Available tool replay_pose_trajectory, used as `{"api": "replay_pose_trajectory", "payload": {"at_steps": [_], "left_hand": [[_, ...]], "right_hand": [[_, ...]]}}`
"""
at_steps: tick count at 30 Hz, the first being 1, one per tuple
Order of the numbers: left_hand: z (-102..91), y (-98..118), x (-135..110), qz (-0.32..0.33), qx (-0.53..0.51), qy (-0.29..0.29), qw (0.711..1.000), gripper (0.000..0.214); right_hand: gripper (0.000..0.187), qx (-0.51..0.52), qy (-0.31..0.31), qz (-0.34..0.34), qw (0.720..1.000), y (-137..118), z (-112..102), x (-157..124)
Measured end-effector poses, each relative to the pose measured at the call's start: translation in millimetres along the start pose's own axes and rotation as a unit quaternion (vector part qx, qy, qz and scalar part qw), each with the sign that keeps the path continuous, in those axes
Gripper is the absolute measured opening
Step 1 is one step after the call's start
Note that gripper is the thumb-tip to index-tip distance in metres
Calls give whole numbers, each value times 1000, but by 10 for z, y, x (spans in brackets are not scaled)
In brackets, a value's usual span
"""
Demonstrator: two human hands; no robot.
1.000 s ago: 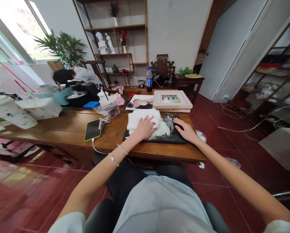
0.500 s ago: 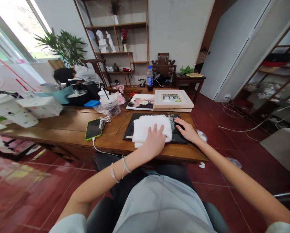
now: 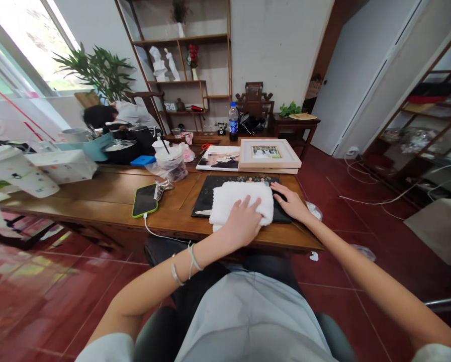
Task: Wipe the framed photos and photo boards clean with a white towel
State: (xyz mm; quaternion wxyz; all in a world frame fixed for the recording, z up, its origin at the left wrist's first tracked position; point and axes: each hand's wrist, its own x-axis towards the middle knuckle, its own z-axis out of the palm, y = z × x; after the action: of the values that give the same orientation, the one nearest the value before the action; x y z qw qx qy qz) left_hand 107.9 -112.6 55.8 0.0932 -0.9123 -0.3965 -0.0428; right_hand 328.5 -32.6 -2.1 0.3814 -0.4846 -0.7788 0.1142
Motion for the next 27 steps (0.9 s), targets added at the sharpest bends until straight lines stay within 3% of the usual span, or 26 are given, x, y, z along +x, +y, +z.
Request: {"api": "replay_pose_trajectory", "payload": {"at_steps": [6,12,16,21,24,27], "left_hand": [[272,-303,579,-70,-19,24,997,34],[335,-291,893,-118,-16,26,993,36],[253,-49,781,-104,-7,24,994,35],[74,455,416,-120,18,-11,993,36],[-56,684,164,-77,30,-43,996,36],[-154,772,-24,-41,18,-85,995,36]], "right_hand": [[37,-7,2,-5,1000,-8,0,-6],[38,-12,-3,-1,1000,-9,-3,-3],[40,4,-8,2,1000,4,-4,4],[44,36,-23,2,999,38,-23,4],[43,43,-20,8,999,53,-32,8],[40,47,-15,4,999,58,-30,12]]}}
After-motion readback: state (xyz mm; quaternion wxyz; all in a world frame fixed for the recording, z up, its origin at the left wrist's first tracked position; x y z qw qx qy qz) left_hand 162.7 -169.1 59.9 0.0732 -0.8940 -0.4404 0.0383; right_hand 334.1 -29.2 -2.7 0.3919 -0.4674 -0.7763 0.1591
